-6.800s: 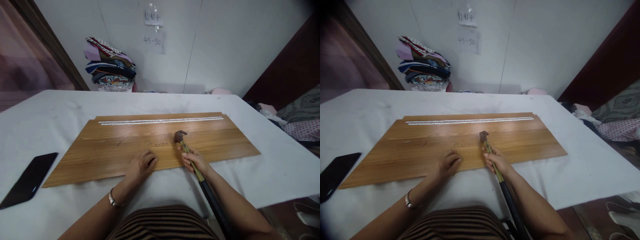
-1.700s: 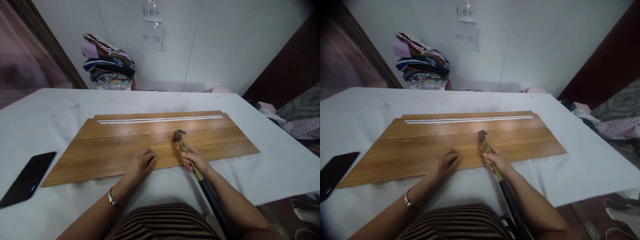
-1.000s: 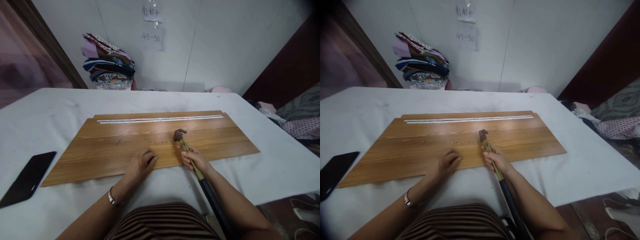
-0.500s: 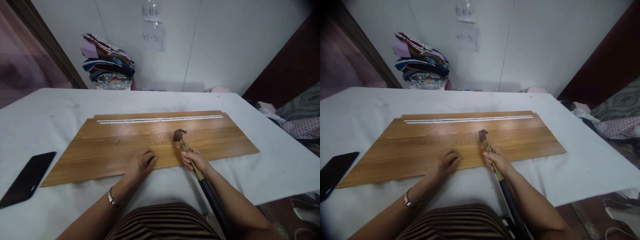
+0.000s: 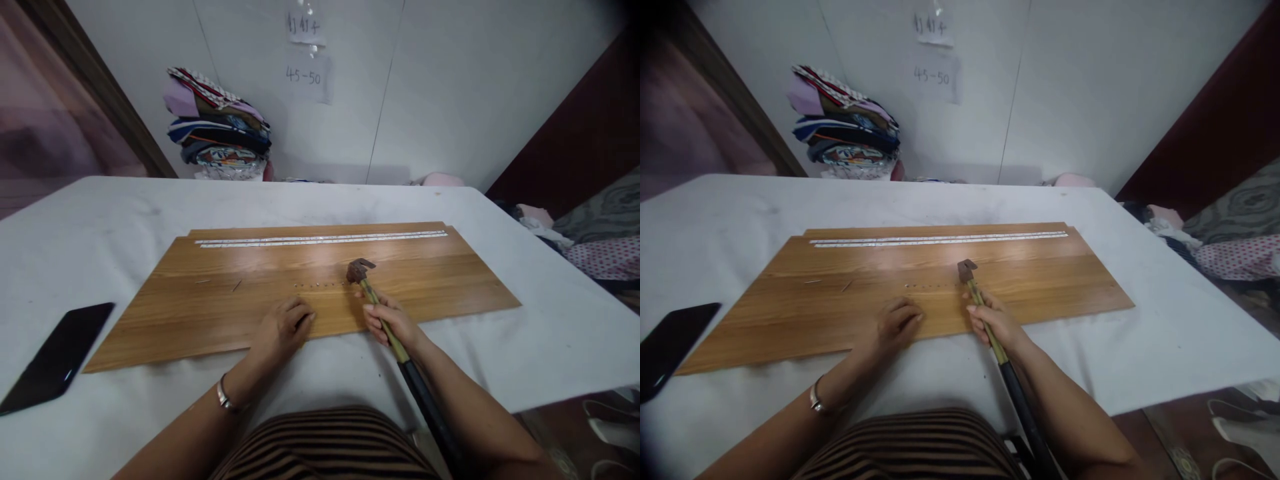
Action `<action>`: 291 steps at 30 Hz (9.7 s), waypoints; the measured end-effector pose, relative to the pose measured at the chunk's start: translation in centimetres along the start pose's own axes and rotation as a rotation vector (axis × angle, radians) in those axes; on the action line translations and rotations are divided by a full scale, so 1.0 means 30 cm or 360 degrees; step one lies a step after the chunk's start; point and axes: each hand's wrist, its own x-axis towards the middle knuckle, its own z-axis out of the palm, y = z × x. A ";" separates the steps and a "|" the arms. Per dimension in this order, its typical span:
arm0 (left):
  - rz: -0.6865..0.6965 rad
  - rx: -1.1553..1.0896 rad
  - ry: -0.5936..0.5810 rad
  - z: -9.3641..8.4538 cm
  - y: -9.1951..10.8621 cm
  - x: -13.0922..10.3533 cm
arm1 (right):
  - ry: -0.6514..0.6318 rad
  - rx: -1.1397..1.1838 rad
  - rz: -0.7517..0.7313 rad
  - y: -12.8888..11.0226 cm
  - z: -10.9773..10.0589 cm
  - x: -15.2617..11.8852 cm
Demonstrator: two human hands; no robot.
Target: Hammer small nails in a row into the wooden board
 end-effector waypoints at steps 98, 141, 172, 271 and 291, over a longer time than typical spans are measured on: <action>-0.0034 0.0044 -0.0064 -0.020 0.021 0.004 | 0.0033 0.0029 0.0018 -0.003 0.015 -0.001; -0.0048 0.0079 -0.0066 -0.015 0.022 0.001 | 0.0012 -0.0021 0.0056 -0.001 0.011 0.003; 0.0044 0.0260 -0.0083 -0.020 0.044 0.009 | 0.0075 -0.0031 0.0141 -0.031 0.034 0.002; 0.0006 0.0125 -0.0142 -0.033 0.066 -0.019 | 0.0324 -0.0050 0.0172 0.018 0.054 -0.050; 0.0021 -0.0004 -0.0195 -0.041 0.039 -0.001 | 0.0236 0.0008 0.0094 -0.037 0.096 -0.031</action>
